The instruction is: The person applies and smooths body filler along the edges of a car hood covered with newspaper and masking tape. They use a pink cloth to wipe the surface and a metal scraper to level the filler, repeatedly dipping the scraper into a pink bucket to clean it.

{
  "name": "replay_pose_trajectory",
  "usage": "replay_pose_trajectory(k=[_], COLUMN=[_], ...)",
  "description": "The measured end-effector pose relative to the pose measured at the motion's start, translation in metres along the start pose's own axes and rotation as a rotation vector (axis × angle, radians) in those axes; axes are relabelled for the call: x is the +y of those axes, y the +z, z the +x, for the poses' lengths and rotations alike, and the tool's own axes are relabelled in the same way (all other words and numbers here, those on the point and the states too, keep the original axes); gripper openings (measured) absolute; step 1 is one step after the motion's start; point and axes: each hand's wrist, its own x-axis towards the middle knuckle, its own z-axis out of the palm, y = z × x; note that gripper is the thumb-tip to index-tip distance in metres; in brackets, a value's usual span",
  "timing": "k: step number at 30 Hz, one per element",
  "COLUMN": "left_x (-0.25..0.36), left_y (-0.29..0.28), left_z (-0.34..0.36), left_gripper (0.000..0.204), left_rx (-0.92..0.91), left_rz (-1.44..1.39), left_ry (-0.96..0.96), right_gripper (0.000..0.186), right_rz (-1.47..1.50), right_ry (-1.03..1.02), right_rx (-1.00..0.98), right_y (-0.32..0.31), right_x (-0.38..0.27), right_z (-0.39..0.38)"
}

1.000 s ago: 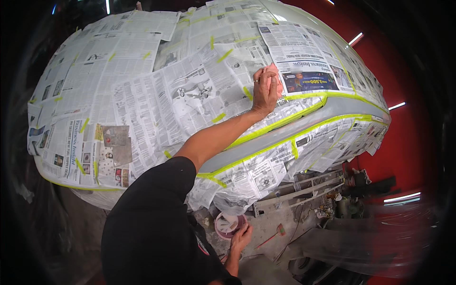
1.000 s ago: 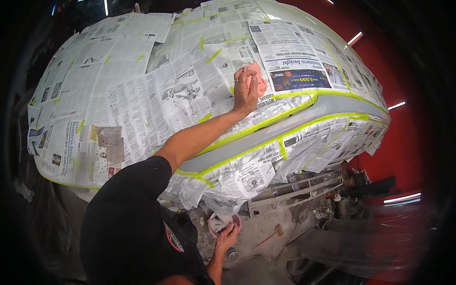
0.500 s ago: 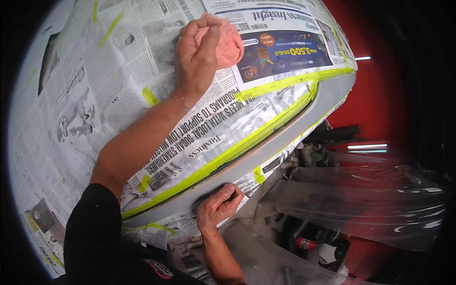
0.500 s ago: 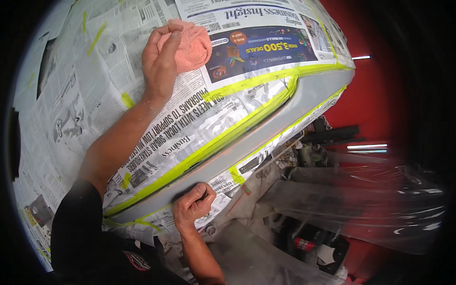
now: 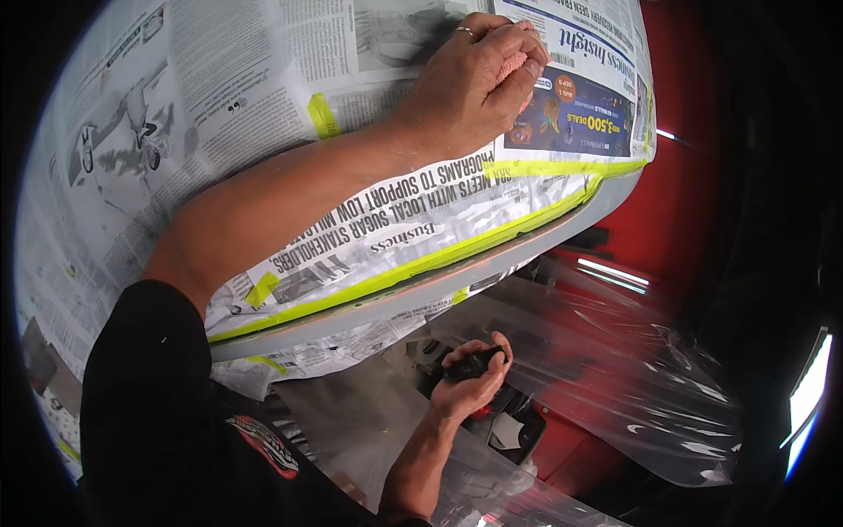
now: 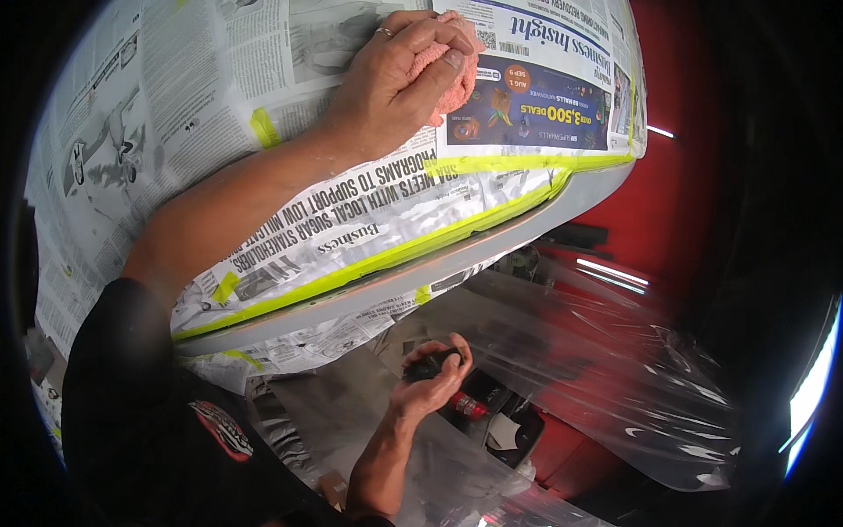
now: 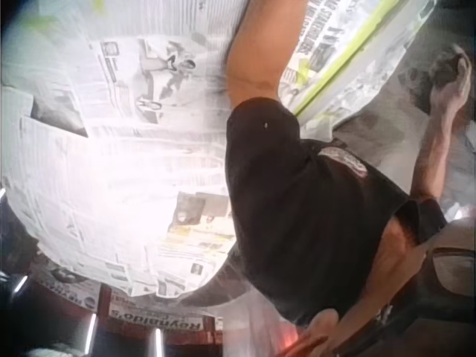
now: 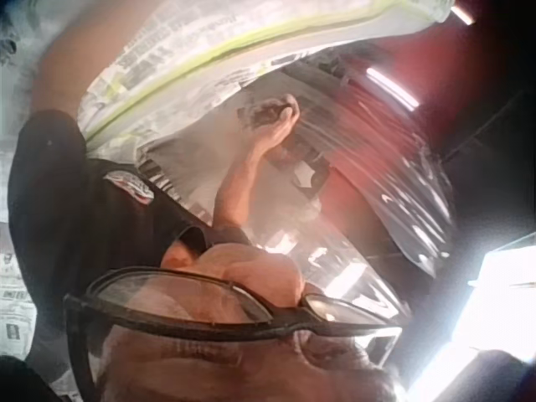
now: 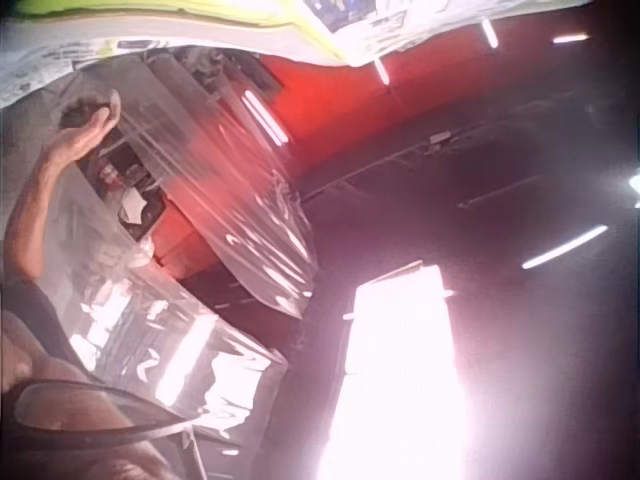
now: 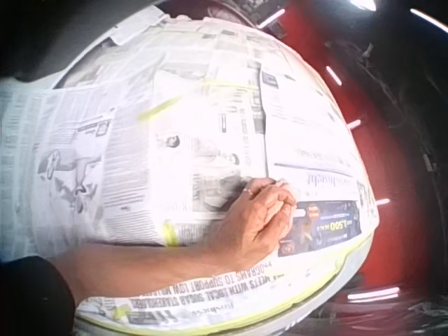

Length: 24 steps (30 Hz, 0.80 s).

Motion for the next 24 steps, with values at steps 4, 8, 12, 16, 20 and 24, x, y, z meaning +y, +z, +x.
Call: replay_pose_trajectory(k=[4,8,12,16,20,24], left_x=[0.0,-0.006,0.0,0.01,0.009,0.009], left_y=[0.002,-0.002,0.006,-0.005,-0.005,-0.006], left_z=[0.0,-0.002,-0.005,-0.004,-0.005,-0.005], left_gripper=[0.016,0.017,0.018,0.019,0.018,0.019], left_rx=[-0.018,-0.01,-0.04,-0.036,-0.04,-0.085], left_rz=[-0.063,0.0,-0.053,-0.033,-0.018,-0.037], left_ry=[-0.008,0.014,-0.015,-0.029,-0.022,-0.076], right_gripper=[0.02,0.018,0.029,0.025,0.018,0.016], right_rz=[-0.245,-0.708,-0.792,-0.911,-0.834,-0.771], right_ry=[-0.009,-0.326,-0.211,-0.22,-0.16,-0.062], right_rx=[-0.139,-0.223,-0.173,-0.199,-0.286,-0.278], right_y=[-0.039,-0.002,0.034,0.066,0.081,0.093], right_x=[-0.032,-0.064,-0.088,-0.097,-0.098,-0.101], right_z=[0.031,0.041,0.055,0.082,0.106,0.119])
